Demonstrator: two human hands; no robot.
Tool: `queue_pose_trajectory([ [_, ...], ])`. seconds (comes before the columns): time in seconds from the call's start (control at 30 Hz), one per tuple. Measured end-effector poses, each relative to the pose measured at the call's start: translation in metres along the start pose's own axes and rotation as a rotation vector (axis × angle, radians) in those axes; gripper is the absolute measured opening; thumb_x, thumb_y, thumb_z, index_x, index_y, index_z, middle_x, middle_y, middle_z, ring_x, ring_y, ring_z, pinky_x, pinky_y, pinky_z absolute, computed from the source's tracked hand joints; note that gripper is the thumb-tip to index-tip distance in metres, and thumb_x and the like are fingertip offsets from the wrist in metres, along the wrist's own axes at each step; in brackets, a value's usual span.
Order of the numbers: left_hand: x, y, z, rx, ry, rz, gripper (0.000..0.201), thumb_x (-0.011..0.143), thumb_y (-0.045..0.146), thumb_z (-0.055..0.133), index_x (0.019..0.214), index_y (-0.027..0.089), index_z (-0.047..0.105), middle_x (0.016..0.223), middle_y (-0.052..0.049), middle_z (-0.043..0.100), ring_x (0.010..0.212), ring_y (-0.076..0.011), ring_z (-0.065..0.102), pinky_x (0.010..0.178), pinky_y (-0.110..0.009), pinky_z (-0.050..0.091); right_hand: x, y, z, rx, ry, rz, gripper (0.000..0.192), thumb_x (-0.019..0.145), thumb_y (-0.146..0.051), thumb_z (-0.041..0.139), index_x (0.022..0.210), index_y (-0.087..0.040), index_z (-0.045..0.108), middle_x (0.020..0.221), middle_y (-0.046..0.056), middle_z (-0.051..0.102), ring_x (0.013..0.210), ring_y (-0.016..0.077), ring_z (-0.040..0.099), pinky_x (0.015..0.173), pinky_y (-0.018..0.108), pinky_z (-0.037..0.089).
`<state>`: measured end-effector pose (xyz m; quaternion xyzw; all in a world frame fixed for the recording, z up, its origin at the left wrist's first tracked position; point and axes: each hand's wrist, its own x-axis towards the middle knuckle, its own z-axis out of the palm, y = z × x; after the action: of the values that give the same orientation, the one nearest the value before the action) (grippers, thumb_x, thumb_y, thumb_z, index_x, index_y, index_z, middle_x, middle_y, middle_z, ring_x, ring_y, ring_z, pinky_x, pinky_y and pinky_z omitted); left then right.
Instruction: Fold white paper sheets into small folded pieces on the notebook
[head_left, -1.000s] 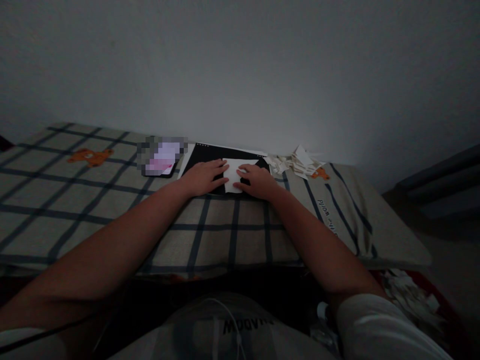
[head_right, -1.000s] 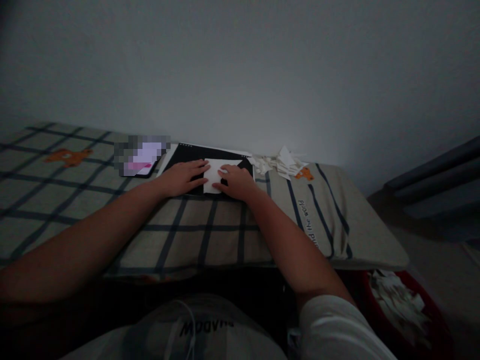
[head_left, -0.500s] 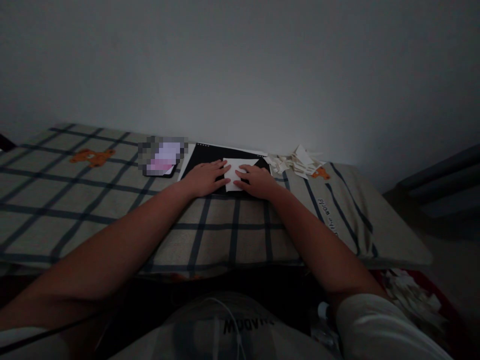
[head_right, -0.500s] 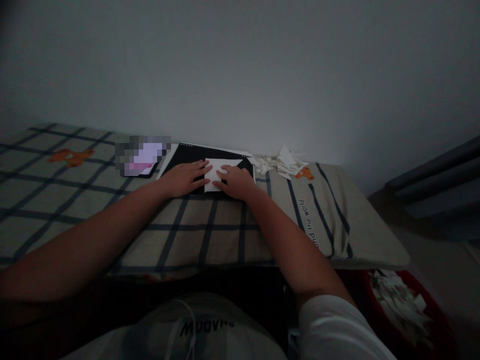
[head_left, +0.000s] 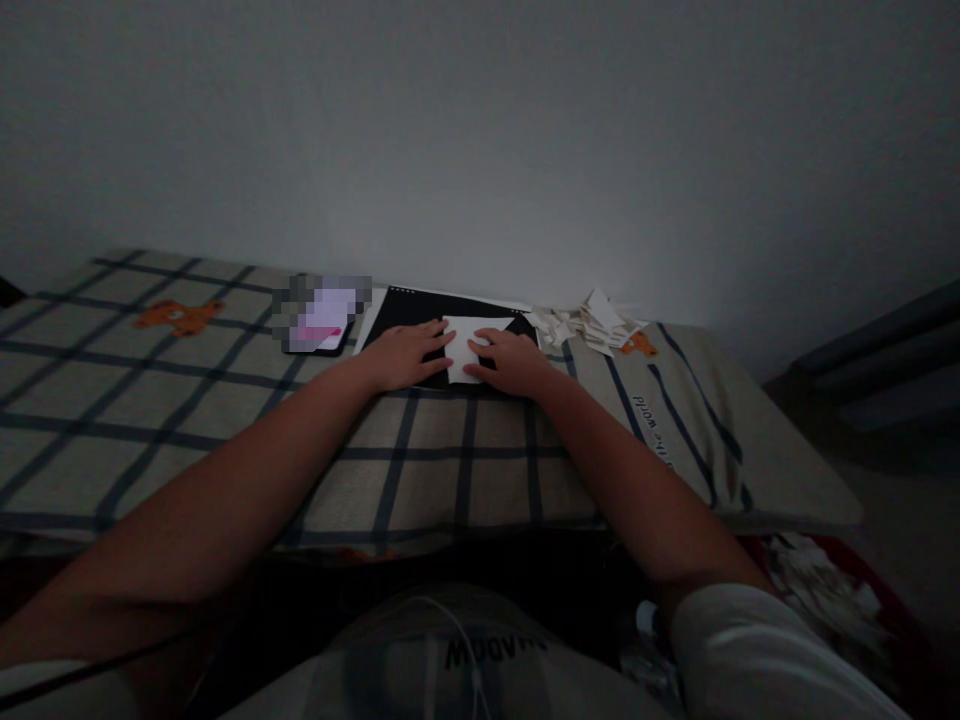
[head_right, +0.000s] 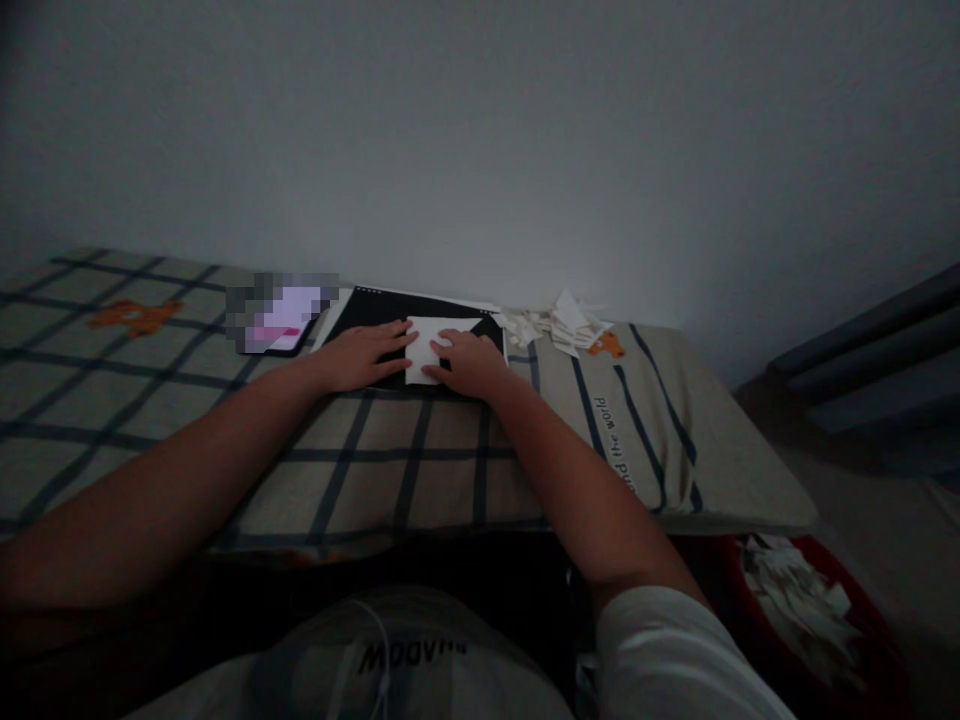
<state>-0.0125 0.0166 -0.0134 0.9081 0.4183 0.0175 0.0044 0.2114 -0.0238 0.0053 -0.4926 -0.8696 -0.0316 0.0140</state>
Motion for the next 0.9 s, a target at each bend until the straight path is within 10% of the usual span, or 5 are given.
queue_pose_trajectory([
  [0.9,-0.0025,0.0043,-0.0031,-0.025,0.055,-0.016,0.082,0.086,0.074,0.036,0.152,0.025,0.028,0.157,-0.006,0.028,0.143,-0.0258,0.028,0.113,-0.039,0.023,0.0014,0.0020,0.0038,0.035,0.024,0.008,0.054,0.096,-0.052,0.039,0.138,-0.022,0.051,0.148,0.011,0.043,0.132,0.0293,0.043,0.101,0.048,0.041],
])
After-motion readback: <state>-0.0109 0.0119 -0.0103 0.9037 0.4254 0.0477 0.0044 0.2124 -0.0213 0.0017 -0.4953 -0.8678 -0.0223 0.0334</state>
